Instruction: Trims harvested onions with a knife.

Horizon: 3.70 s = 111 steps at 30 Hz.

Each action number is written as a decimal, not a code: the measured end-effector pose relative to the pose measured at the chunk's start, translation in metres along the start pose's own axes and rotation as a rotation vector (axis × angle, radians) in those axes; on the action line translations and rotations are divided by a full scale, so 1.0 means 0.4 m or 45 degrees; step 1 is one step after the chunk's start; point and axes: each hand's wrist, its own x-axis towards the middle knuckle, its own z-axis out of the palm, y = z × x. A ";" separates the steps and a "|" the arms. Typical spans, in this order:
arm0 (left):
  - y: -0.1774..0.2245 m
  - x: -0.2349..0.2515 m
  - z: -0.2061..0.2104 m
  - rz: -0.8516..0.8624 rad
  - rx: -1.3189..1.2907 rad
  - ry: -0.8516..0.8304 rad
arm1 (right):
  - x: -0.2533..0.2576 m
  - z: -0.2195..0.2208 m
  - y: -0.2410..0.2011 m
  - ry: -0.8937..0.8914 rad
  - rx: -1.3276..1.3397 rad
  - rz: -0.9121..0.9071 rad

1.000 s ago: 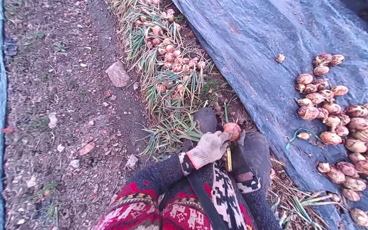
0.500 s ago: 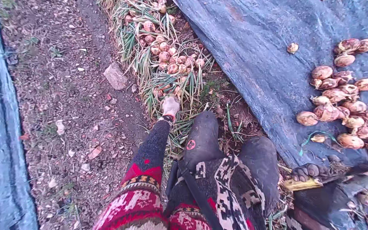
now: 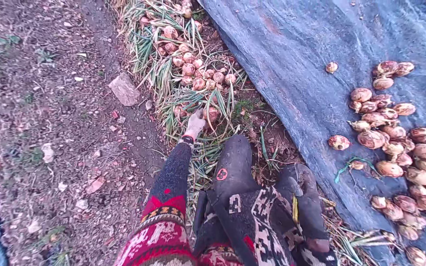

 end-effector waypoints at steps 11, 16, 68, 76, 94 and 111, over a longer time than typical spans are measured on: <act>0.193 -0.478 -0.028 0.468 -0.812 -0.394 | -0.021 0.198 -0.142 -0.438 0.519 -0.395; 0.217 -0.630 0.040 0.649 -0.451 -0.687 | -0.066 0.191 -0.176 -0.381 0.790 -0.496; 0.069 -0.077 0.369 -0.328 0.132 -0.213 | -0.002 -0.003 -0.028 -0.284 0.213 0.108; 0.108 -0.388 0.111 0.238 -0.823 -0.605 | 0.001 0.083 -0.139 -0.412 0.174 -0.180; 0.173 -0.669 0.081 0.507 0.375 -0.396 | -0.167 0.149 -0.108 -0.664 1.088 -0.190; 0.296 -0.730 0.228 0.594 0.253 -0.428 | 0.007 0.147 -0.140 -0.838 1.249 0.797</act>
